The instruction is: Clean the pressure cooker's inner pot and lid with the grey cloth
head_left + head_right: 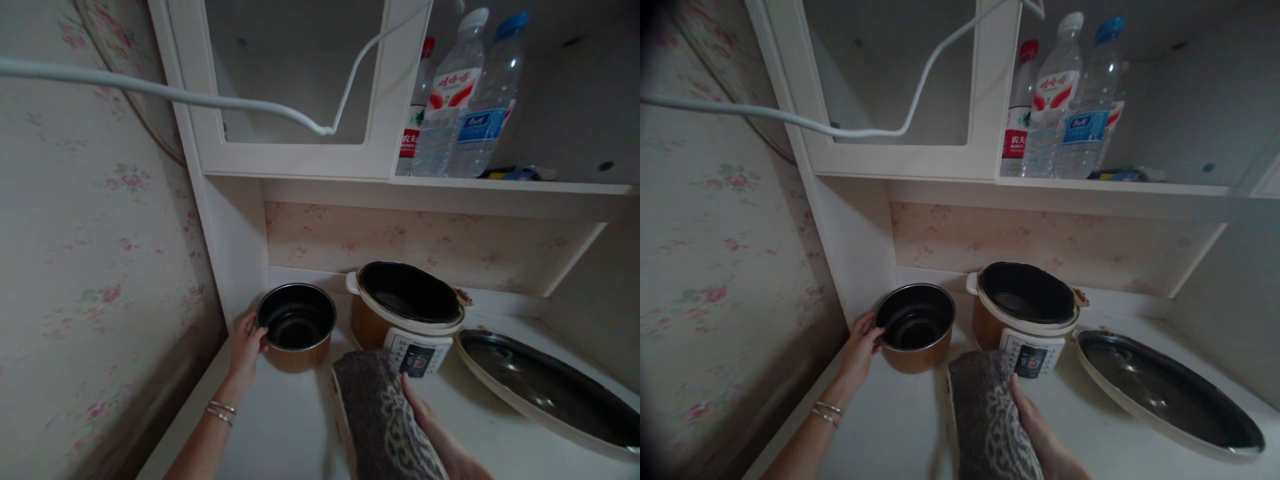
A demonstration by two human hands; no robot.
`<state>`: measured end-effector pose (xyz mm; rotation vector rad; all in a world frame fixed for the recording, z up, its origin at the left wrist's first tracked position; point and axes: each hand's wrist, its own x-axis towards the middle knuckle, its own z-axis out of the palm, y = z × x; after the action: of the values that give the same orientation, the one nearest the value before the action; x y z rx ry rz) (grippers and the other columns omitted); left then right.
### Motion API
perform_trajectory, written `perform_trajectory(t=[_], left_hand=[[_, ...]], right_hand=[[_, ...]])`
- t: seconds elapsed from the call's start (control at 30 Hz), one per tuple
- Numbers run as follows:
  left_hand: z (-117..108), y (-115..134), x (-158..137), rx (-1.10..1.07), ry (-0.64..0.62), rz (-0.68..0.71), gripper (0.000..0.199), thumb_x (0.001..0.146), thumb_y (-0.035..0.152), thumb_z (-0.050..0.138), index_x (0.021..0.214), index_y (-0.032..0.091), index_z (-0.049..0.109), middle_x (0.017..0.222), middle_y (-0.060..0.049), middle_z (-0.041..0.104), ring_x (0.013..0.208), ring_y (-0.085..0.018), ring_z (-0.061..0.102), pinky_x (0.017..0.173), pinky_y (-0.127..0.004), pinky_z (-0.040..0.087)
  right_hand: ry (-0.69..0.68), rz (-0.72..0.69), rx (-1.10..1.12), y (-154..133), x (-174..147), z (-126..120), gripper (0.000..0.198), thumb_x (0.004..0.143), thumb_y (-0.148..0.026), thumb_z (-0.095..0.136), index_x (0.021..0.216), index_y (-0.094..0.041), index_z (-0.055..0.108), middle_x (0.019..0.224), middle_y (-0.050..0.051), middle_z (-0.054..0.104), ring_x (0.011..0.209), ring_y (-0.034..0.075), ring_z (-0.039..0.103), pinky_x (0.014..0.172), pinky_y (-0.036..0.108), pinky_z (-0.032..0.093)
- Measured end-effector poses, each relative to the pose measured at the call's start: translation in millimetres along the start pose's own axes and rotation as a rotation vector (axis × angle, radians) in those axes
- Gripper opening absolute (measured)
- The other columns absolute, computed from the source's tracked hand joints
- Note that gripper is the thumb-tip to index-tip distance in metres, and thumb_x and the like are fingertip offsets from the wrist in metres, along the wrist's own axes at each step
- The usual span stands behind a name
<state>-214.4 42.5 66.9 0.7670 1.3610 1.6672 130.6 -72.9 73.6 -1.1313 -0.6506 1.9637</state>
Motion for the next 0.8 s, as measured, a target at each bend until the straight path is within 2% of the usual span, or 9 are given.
perform_trajectory(t=[0.1,0.17,0.23,0.37,0.43,0.53,0.63,0.7,0.8], left_hand=[[-5,-8,-12,0.0,-0.007,-0.009,0.048,0.077,0.034,0.071,0.122,0.028,0.054,0.107,-0.002,0.065,0.054,-0.007,0.057,0.046,-0.021,0.045],[-10,-17,-22,-0.019,0.002,-0.024,0.046,0.08,0.045,0.068,0.121,0.029,0.055,0.095,0.001,0.065,0.053,-0.008,0.057,0.047,-0.021,0.046],[-17,-29,-30,-0.037,0.013,-0.046,0.043,0.079,0.048,0.066,0.117,0.029,0.057,0.092,0.002,0.065,0.052,-0.009,0.057,0.048,-0.023,0.047],[-32,-55,-35,0.01,0.047,-0.121,0.04,0.076,0.043,0.067,0.111,0.026,0.062,0.089,0.0,0.067,0.055,-0.011,0.06,0.048,-0.024,0.047],[-37,-67,-31,0.04,0.043,-0.157,0.037,0.073,0.04,0.068,0.106,0.024,0.063,0.082,0.0,0.067,0.055,-0.012,0.06,0.048,-0.024,0.046],[-41,-80,-25,0.055,0.005,-0.206,0.039,0.066,0.037,0.072,0.101,0.022,0.062,0.072,0.0,0.065,0.053,-0.014,0.06,0.047,-0.025,0.046],[-43,-84,-24,0.025,-0.022,-0.234,0.047,0.061,0.039,0.074,0.101,0.018,0.061,0.071,0.0,0.064,0.05,-0.014,0.06,0.047,-0.025,0.046],[-42,-84,-26,0.012,-0.013,-0.238,0.054,0.061,0.04,0.074,0.107,0.016,0.061,0.074,-0.002,0.065,0.051,-0.014,0.061,0.049,-0.026,0.048],[-38,-79,-32,0.094,-0.03,-0.204,0.075,0.065,0.04,0.072,0.133,0.016,0.051,0.08,-0.003,0.067,0.053,-0.014,0.061,0.053,-0.027,0.05]], right_hand=[[-0.017,0.002,0.004,11,0,3,0.061,0.074,-0.068,0.065,0.109,-0.018,0.069,0.106,0.012,0.076,0.105,0.026,0.07,0.098,0.039,0.05],[-0.054,-0.012,-0.003,15,2,7,0.043,0.07,-0.039,0.077,0.107,-0.018,0.07,0.103,0.009,0.077,0.1,0.024,0.072,0.097,0.037,0.05],[-0.087,-0.008,-0.013,14,5,10,0.037,0.065,-0.018,0.071,0.102,-0.016,0.071,0.1,0.008,0.077,0.098,0.023,0.072,0.093,0.033,0.052],[-0.098,0.144,0.013,6,10,13,0.03,0.076,-0.036,0.062,0.093,-0.014,0.072,0.096,0.012,0.077,0.1,0.026,0.072,0.09,0.035,0.054],[-0.068,0.132,-0.039,7,12,15,0.034,0.078,-0.044,0.066,0.095,-0.014,0.072,0.097,0.013,0.077,0.097,0.026,0.073,0.094,0.039,0.052],[-0.067,0.031,-0.208,12,13,22,0.032,0.069,-0.031,0.077,0.096,-0.014,0.072,0.092,0.011,0.078,0.088,0.027,0.075,0.091,0.041,0.054],[-0.078,0.031,-0.297,9,13,30,0.033,0.066,-0.028,0.079,0.095,-0.012,0.074,0.087,0.011,0.078,0.083,0.029,0.075,0.087,0.043,0.056],[-0.086,-0.014,-0.336,-3,11,35,0.036,0.07,-0.033,0.079,0.099,-0.013,0.073,0.091,0.011,0.078,0.087,0.029,0.075,0.09,0.043,0.055],[-0.095,-0.124,-0.48,-34,5,46,0.045,0.079,-0.045,0.074,0.114,-0.017,0.069,0.103,0.009,0.077,0.096,0.027,0.073,0.095,0.043,0.053]])
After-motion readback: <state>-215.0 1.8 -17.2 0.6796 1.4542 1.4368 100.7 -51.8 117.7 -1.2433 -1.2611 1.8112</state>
